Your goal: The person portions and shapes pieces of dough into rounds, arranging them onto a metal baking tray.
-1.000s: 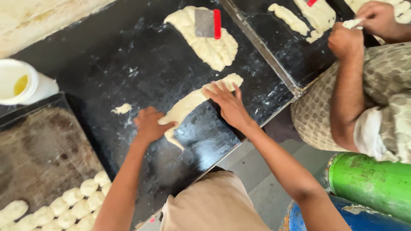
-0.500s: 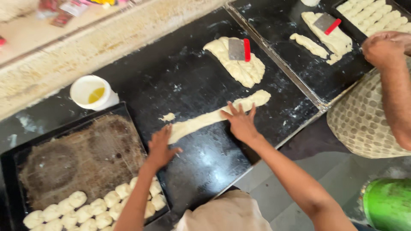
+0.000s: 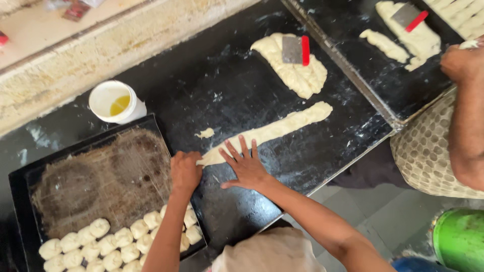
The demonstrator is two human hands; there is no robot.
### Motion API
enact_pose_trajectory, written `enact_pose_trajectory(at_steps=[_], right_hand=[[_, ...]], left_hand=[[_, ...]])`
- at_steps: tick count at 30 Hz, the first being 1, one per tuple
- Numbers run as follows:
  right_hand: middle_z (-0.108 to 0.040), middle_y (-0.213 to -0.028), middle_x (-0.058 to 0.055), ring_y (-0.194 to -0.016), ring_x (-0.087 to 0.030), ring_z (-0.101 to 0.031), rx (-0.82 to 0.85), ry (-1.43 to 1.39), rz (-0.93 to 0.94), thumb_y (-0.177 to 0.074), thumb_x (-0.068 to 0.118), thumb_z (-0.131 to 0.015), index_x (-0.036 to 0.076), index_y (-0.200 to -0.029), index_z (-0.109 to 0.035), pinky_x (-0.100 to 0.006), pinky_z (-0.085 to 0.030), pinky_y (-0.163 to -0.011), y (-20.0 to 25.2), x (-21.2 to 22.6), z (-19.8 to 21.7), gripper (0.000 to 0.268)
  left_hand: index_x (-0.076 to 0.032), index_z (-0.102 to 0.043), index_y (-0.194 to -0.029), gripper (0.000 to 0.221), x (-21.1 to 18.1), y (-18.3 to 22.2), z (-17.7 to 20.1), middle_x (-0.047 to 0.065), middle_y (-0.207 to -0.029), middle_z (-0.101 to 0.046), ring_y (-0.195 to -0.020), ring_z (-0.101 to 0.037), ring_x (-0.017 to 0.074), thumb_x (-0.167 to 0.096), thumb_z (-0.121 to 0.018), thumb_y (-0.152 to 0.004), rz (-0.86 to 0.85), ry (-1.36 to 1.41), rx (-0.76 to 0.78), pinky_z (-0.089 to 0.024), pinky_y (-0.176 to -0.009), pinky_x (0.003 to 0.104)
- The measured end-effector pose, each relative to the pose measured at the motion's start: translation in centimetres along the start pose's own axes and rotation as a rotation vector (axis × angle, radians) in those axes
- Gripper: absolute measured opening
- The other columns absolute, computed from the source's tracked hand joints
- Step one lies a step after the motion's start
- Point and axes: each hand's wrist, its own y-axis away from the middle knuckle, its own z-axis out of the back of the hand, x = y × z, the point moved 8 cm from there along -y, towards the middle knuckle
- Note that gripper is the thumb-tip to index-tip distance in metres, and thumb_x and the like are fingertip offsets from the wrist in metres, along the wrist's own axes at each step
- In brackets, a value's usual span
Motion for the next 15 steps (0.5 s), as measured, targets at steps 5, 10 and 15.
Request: enact_pose_trajectory(at_steps=[5,10,15], right_hand=[[-0.024,-0.166,-0.011,-0.149,-0.054,-0.013,-0.137,-0.073,0.159,-0.090,0.073,-0.047,0.017,-0.156,-0.037,-0.083,-0.013,-0.107,-0.7,4.4,0.8,0.088],[-0.075,-0.099,-0.008,-0.090,-0.029,-0.073,-0.427,-0.557,-0.243,-0.081,0.039,-0.080,0.013,-0.115,-0.072,-0.039,-0.057,-0.080,-7.2,-12.6,3.5,0.044],[-0.055,-0.141,-0.020,-0.134,-0.044,-0.045,-0.717,-0.305,-0.827,-0.085,0.057,-0.087,0.002,-0.135,-0.049,-0.067,-0.034,-0.106,-11.8,-44.2,9.0,0.084]], left_hand=[[-0.015,-0.080,-0.097,0.014,-1.7,1.2,1.8,0.003,-0.113,-0.072,-0.129,-0.050,0.0335,-0.013,-0.076,-0.084,0.045,-0.257,0.040,-0.029,-0.113,0.056],[-0.013,-0.082,-0.120,0.057,-1.3,2.0,4.3,0.027,-0.154,-0.048,-0.153,-0.027,0.0507,-0.032,-0.090,-0.068,0.022,0.047,0.299,-0.010,-0.109,0.072],[-0.007,-0.071,-0.129,0.033,-1.5,5.1,7.7,0.016,-0.145,-0.063,-0.141,-0.055,0.0339,-0.007,-0.070,-0.096,0.077,0.318,-0.157,-0.037,-0.118,0.050]])
